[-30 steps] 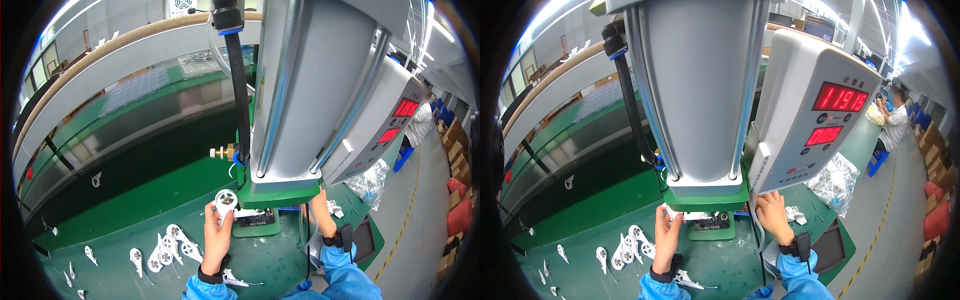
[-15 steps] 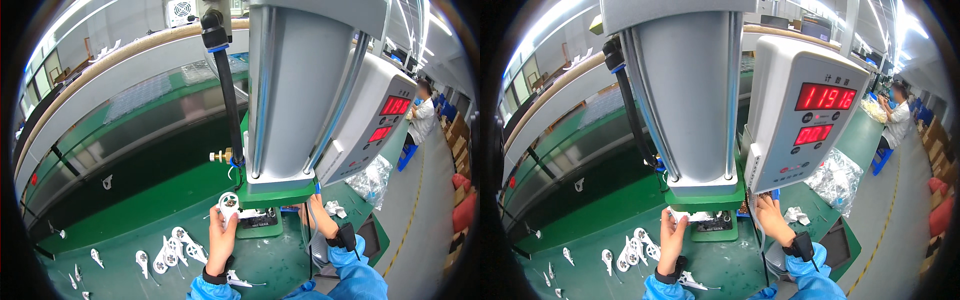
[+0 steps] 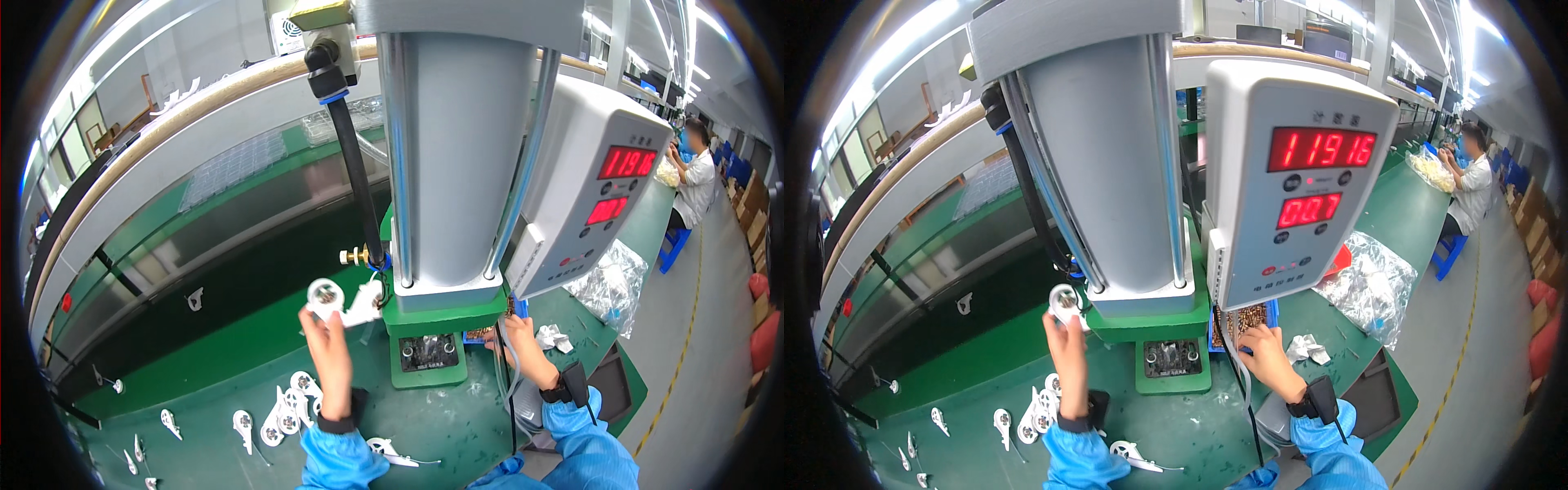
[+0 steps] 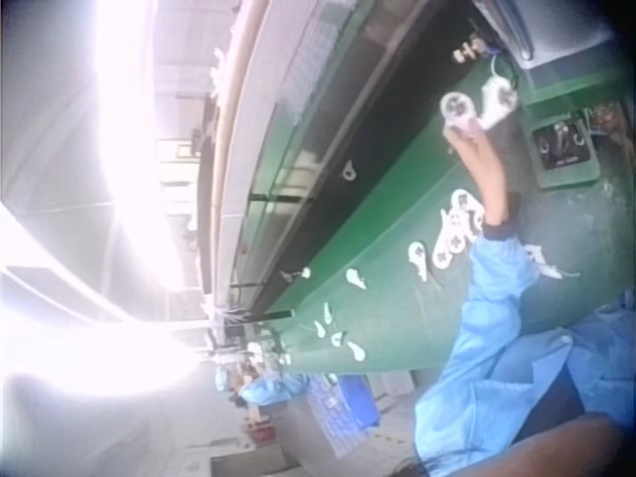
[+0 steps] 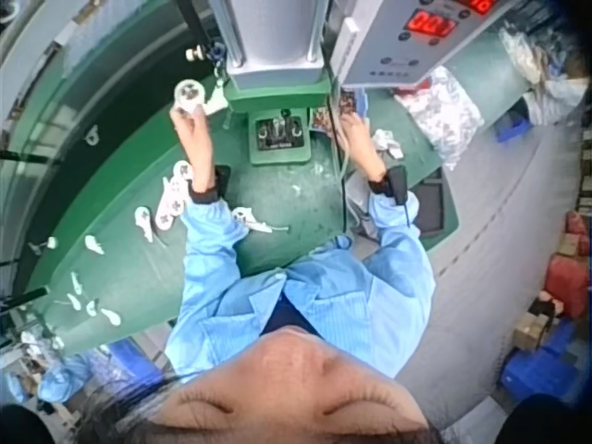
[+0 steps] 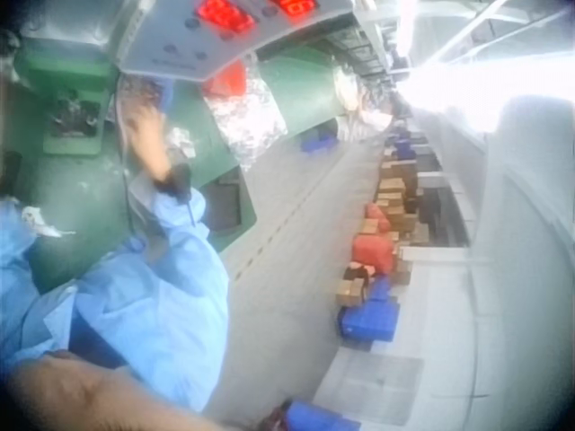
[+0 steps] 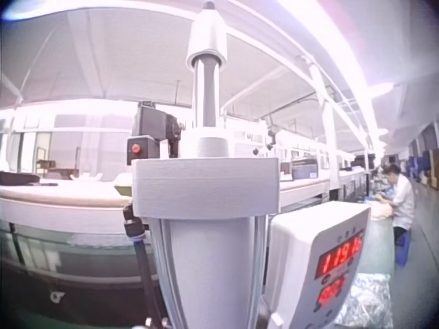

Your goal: Operating a hot press machine to assemble or seal small white plastic components.

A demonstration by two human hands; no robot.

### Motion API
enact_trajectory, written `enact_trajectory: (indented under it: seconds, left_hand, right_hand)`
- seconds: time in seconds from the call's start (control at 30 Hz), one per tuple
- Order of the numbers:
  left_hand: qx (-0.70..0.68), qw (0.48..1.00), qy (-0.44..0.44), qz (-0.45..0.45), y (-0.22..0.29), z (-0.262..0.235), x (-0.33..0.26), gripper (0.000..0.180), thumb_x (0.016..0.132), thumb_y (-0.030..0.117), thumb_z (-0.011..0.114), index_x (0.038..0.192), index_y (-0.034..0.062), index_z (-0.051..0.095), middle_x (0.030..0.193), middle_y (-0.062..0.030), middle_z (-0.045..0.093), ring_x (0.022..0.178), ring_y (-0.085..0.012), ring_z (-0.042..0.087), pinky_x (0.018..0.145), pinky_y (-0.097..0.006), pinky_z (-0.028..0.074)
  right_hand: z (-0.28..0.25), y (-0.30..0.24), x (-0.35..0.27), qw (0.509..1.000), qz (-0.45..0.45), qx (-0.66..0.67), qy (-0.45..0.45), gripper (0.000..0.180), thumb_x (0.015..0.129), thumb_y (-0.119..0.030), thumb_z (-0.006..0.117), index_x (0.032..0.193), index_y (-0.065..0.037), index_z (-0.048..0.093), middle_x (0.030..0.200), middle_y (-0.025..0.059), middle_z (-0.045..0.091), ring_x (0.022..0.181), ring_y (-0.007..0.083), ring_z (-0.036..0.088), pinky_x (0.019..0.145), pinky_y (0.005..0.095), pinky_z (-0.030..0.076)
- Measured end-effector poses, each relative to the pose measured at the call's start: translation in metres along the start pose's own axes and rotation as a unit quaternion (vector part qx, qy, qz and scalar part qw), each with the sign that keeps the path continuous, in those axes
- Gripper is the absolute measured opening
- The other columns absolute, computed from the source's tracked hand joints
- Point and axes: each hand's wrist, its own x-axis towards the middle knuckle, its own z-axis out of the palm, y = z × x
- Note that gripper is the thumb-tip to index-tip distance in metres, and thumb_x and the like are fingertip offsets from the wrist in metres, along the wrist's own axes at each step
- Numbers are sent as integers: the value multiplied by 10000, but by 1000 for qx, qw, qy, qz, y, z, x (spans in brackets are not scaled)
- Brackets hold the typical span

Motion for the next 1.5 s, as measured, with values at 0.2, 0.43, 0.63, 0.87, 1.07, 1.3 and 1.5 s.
enact_trajectory:
  seconds: [0.2,0.43,0.63,0.87,1.07,1.3,1.5]
  left_hand:
    - [106,991,-62,-50,-5,-19,19,302,952,276,371,1010,-9,452,693,-75,536,603,-146,502,568,-285,407]
    - [246,918,-311,21,28,35,-33,223,875,200,516,920,-9,577,658,-194,595,590,-350,586,561,-423,451]
    - [318,902,-274,97,40,38,-28,197,855,209,520,915,36,594,737,-221,601,684,-408,574,604,-487,453]
    - [374,875,-294,89,43,40,-27,206,865,235,493,914,64,597,736,-211,609,673,-413,581,587,-496,465]
    - [377,857,-345,76,33,36,-12,279,862,308,484,866,69,627,765,-174,631,745,-373,601,628,-450,486]
    - [409,854,-316,55,40,41,-21,276,874,300,471,848,84,642,765,-150,638,765,-339,613,649,-452,483]
    - [190,861,-468,62,10,15,24,361,927,321,413,1138,61,548,957,-165,585,861,-309,566,793,-374,441]
  right_hand:
    - [-13,-14,4,997,35,45,47,91,702,-117,648,783,-80,631,793,30,590,822,213,505,728,331,306]
    - [-31,-27,5,985,77,105,116,83,765,-91,621,818,-28,628,730,70,589,660,231,521,638,320,376]
    - [-30,-24,-4,970,112,151,154,110,732,-47,637,827,6,623,704,93,577,586,165,501,530,276,389]
    - [-35,-33,-4,955,144,192,173,93,721,-36,644,797,14,621,660,67,547,559,122,462,527,251,369]
    - [-33,-37,-6,961,127,184,166,79,727,-33,645,789,2,612,690,65,559,569,134,469,536,258,376]
    - [-8,-20,6,931,167,244,214,56,753,-27,623,783,16,602,673,36,549,586,96,465,543,239,374]
    - [0,-9,2,928,149,204,275,28,766,-7,588,768,8,564,653,33,500,589,103,438,550,248,356]
